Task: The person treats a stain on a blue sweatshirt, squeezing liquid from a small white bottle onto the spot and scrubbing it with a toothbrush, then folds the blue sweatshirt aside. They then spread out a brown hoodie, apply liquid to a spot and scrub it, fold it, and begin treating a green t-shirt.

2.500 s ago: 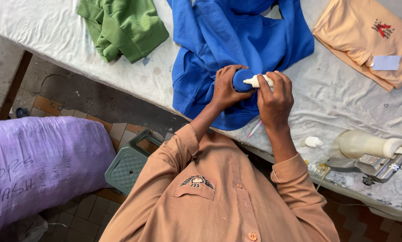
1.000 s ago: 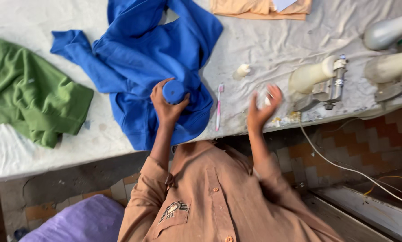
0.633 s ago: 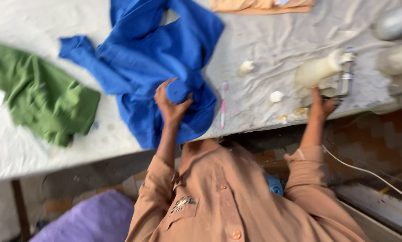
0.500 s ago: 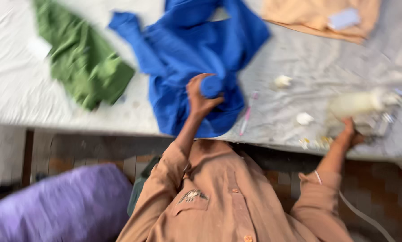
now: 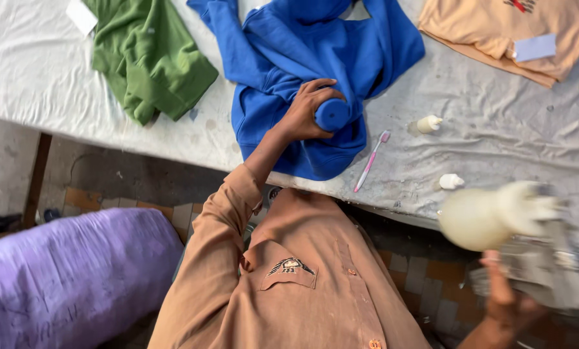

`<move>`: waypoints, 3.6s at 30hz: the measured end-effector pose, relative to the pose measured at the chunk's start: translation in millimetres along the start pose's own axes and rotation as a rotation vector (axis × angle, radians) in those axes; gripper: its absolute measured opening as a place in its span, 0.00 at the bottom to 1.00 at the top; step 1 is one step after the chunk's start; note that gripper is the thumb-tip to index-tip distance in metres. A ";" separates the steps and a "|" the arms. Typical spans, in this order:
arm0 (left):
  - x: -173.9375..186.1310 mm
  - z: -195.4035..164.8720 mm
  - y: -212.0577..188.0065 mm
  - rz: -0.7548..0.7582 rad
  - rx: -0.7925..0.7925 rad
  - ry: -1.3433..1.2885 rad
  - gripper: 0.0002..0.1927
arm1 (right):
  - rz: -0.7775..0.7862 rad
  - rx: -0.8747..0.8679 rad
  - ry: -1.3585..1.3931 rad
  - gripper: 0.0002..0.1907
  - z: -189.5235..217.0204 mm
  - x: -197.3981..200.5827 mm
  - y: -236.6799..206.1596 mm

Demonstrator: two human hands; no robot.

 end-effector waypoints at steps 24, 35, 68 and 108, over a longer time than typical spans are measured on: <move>-4.9 4.7 -6.5 0.018 -0.011 -0.063 0.39 | 0.254 0.022 -0.314 0.24 107.5 -169.0 -34.6; -7.3 7.3 -5.4 0.034 0.022 -0.056 0.39 | 0.273 -0.039 -0.300 0.26 97.2 -165.5 -40.8; -11.3 15.1 -7.1 0.029 0.058 -0.061 0.39 | 0.221 -0.071 -0.127 0.23 91.4 -149.4 -62.8; -11.4 21.3 -7.1 0.020 0.051 -0.087 0.38 | 0.159 -0.045 -0.091 0.21 57.7 -134.8 -84.8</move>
Point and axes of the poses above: each hand's wrist, its own y-axis towards the middle knuckle, its own x-axis out of the back of the hand, z = x × y, the point moved 9 cm from there along y, towards the middle knuckle, and after that the axes turned 3 degrees about x, right-handed, at the moved point
